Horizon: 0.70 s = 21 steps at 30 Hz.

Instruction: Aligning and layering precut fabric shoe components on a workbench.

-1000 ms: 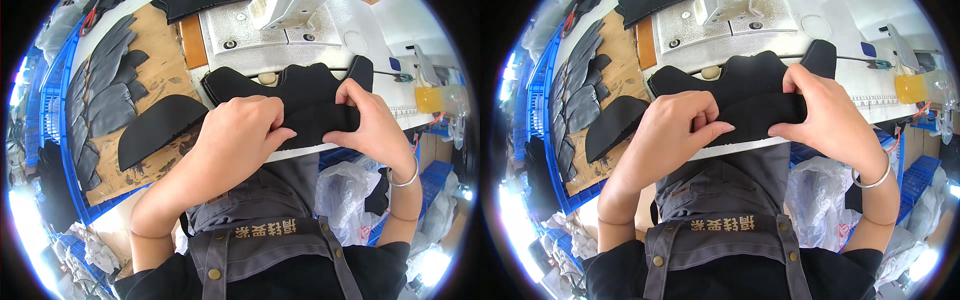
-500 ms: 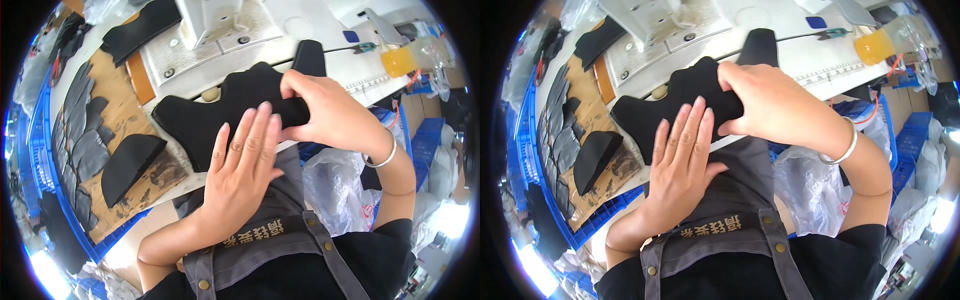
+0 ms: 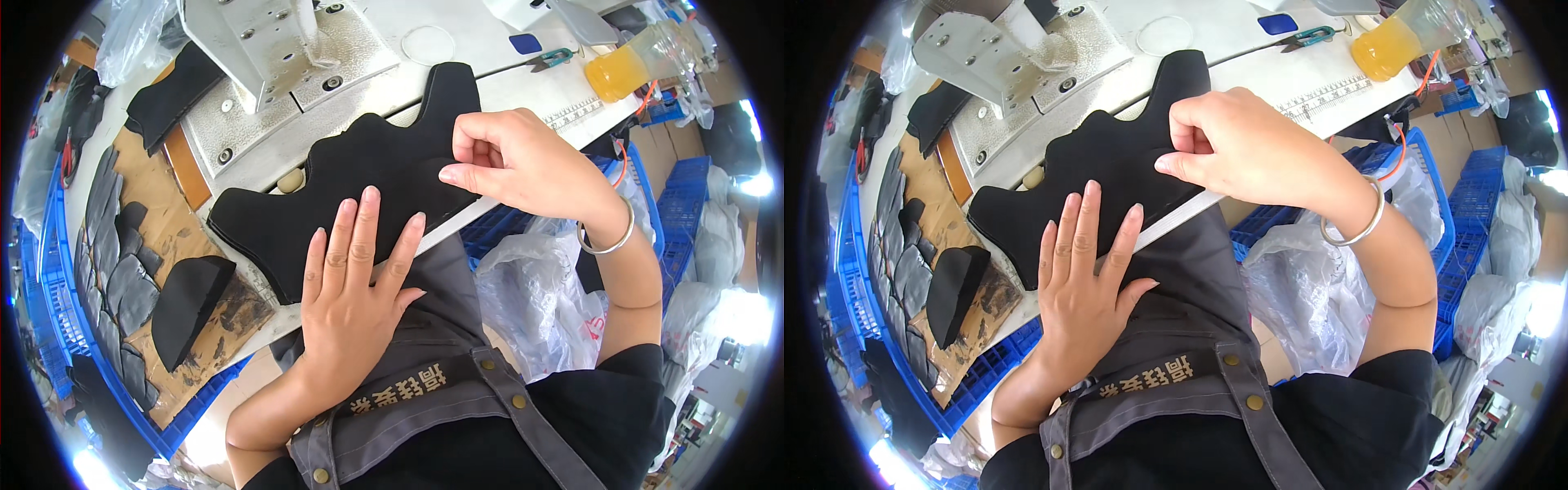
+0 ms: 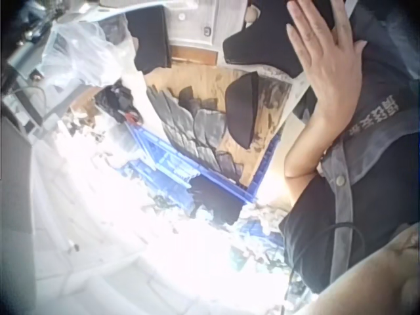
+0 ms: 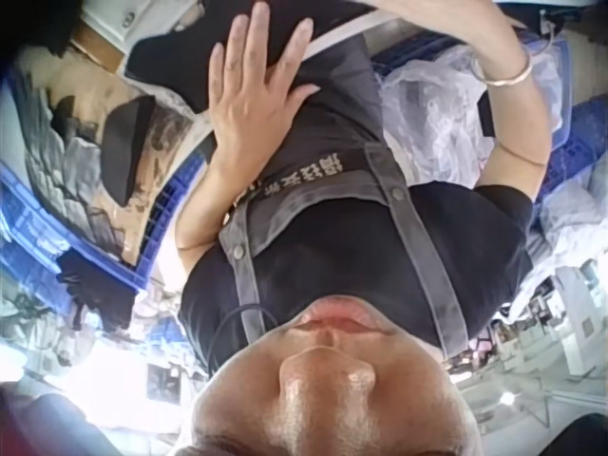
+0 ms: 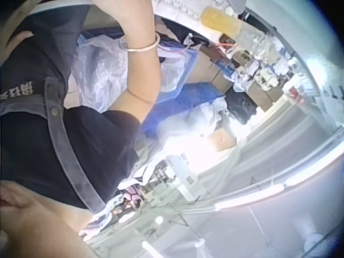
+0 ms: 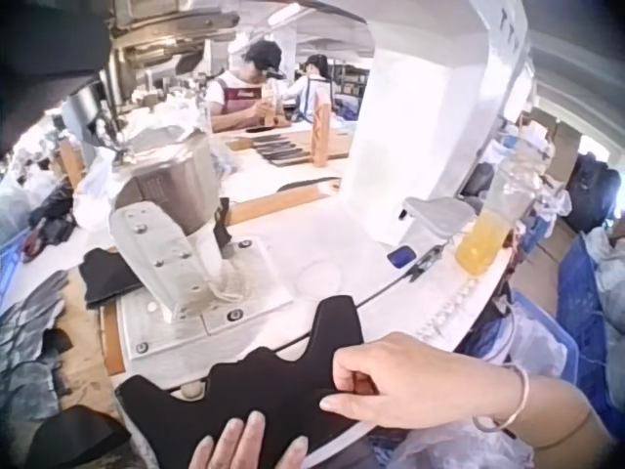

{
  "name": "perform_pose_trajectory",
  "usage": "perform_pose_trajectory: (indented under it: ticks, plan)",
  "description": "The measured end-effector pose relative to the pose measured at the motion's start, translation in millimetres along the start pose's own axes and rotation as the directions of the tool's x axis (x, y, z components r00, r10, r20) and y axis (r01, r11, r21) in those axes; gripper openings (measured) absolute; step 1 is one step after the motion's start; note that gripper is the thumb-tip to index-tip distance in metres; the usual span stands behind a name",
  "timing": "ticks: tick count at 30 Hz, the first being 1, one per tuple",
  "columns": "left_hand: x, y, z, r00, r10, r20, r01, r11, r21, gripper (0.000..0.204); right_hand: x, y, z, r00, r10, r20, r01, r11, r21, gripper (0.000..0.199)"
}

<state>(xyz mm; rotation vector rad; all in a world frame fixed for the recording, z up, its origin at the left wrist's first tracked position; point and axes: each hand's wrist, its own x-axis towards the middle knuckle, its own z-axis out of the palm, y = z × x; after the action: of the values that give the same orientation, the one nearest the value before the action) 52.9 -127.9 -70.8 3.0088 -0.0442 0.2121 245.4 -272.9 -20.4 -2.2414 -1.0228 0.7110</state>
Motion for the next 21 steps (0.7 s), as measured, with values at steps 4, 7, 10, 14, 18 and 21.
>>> perform_pose_trajectory:
  ticks: [4, 7, 10, 14, 18, 21]
  plan:
    - [0.6, -0.3, 1.1, 1.0, 0.01, -0.011, -0.01, 1.0, -0.002, 0.085, -1.1, 6.3, 1.4, 0.998, -0.055, -0.017, 0.055, 0.998, -0.018, 0.025]
    - [1.3, 0.0, 1.7, 1.0, 0.01, -0.016, -0.011, 1.0, -0.011, 0.086, -1.4, 9.4, 3.4, 0.994, -0.1, -0.036, 0.1, 0.995, -0.015, 0.025]
    - [1.2, 0.1, 2.3, 1.0, 0.006, -0.024, -0.006, 1.0, -0.015, 0.086, -1.9, 10.2, 5.0, 0.992, -0.112, -0.05, 0.111, 0.994, -0.026, 0.025]
    - [1.7, 0.6, 2.4, 0.999, 0.005, -0.035, -0.006, 1.0, -0.022, 0.086, -5.0, 13.0, 8.3, 0.984, -0.15, -0.097, 0.142, 0.987, -0.078, 0.026]
    - [0.8, -0.6, 0.0, 0.999, -0.009, -0.04, 0.008, 1.0, -0.016, 0.086, -11.4, 6.6, 10.9, 0.965, -0.221, -0.141, 0.178, 0.947, -0.266, 0.027]
    - [2.9, -4.8, -2.6, 0.998, 0.039, -0.056, -0.042, 0.998, -0.057, 0.086, -17.6, -2.0, 19.8, 0.945, -0.211, -0.25, 0.058, 0.86, -0.508, 0.03]
